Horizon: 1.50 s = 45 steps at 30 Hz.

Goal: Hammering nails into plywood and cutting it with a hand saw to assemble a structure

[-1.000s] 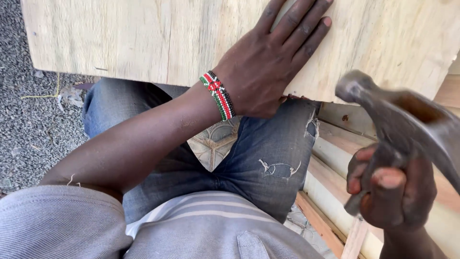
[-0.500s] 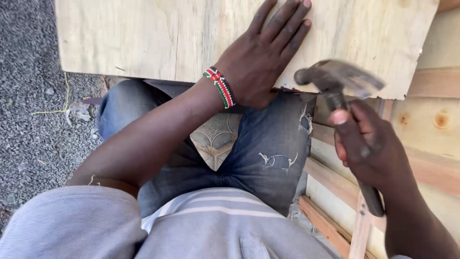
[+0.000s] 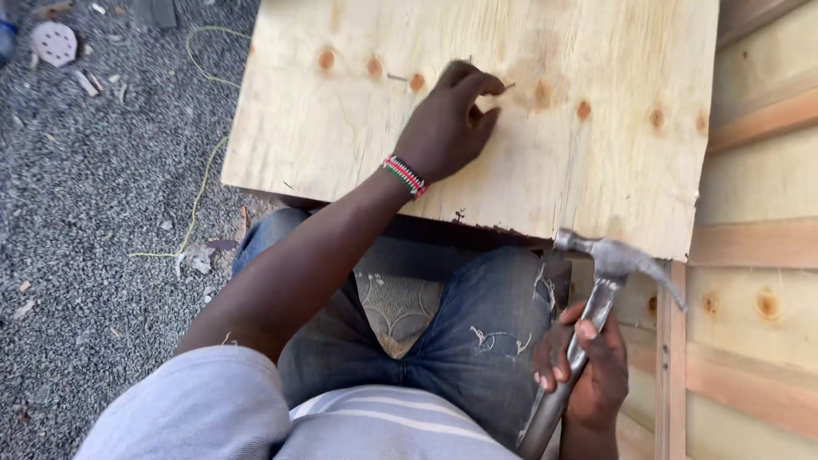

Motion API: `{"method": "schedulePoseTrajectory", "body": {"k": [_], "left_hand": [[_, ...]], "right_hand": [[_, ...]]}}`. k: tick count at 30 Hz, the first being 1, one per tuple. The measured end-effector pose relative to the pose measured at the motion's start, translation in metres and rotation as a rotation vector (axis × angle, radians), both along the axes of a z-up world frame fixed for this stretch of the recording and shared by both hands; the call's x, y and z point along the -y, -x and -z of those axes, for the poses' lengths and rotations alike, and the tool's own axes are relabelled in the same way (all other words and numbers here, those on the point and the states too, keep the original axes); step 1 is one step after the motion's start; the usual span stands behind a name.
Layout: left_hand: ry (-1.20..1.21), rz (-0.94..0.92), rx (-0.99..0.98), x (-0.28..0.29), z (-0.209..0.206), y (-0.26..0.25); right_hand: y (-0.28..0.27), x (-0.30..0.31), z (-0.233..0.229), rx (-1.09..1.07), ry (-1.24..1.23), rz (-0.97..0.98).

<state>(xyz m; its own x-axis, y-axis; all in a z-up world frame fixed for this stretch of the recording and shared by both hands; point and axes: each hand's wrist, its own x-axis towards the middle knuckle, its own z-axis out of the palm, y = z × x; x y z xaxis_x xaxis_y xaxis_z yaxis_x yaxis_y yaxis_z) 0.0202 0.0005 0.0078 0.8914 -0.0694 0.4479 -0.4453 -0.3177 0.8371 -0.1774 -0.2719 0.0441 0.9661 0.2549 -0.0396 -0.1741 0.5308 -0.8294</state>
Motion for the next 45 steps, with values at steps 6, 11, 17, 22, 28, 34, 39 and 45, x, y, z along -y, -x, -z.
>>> {"method": "schedulePoseTrajectory", "body": {"k": [6, 11, 17, 22, 28, 34, 39, 45], "left_hand": [[-0.63, -0.234, -0.003, 0.01, 0.017, -0.077], [-0.948, -0.18, 0.006, 0.029, 0.014, -0.096], [-0.594, -0.021, -0.231, 0.003, -0.014, -0.054], [-0.092, 0.021, -0.349, -0.041, -0.025, 0.007], [0.168, 0.186, -0.403, -0.069, 0.001, 0.061], [0.198, 0.314, -0.367, -0.071, -0.027, 0.084], [-0.045, 0.421, -0.271, -0.082, -0.023, 0.077], [-0.175, 0.515, -0.015, -0.088, -0.015, 0.073]], "right_hand": [[0.007, 0.018, 0.023, -0.1, -0.067, 0.034], [-0.003, 0.04, 0.057, -0.259, -0.044, 0.056], [-0.023, 0.049, 0.101, -0.032, -0.104, -0.076], [-0.029, 0.044, 0.095, -0.041, -0.056, -0.068], [-0.02, 0.012, 0.02, -0.057, -0.065, -0.099], [-0.025, 0.001, -0.01, 0.008, 0.158, -0.021], [-0.035, -0.01, -0.034, 0.071, 0.33, -0.033], [-0.044, -0.03, -0.064, 0.118, 0.866, -0.111]]}}
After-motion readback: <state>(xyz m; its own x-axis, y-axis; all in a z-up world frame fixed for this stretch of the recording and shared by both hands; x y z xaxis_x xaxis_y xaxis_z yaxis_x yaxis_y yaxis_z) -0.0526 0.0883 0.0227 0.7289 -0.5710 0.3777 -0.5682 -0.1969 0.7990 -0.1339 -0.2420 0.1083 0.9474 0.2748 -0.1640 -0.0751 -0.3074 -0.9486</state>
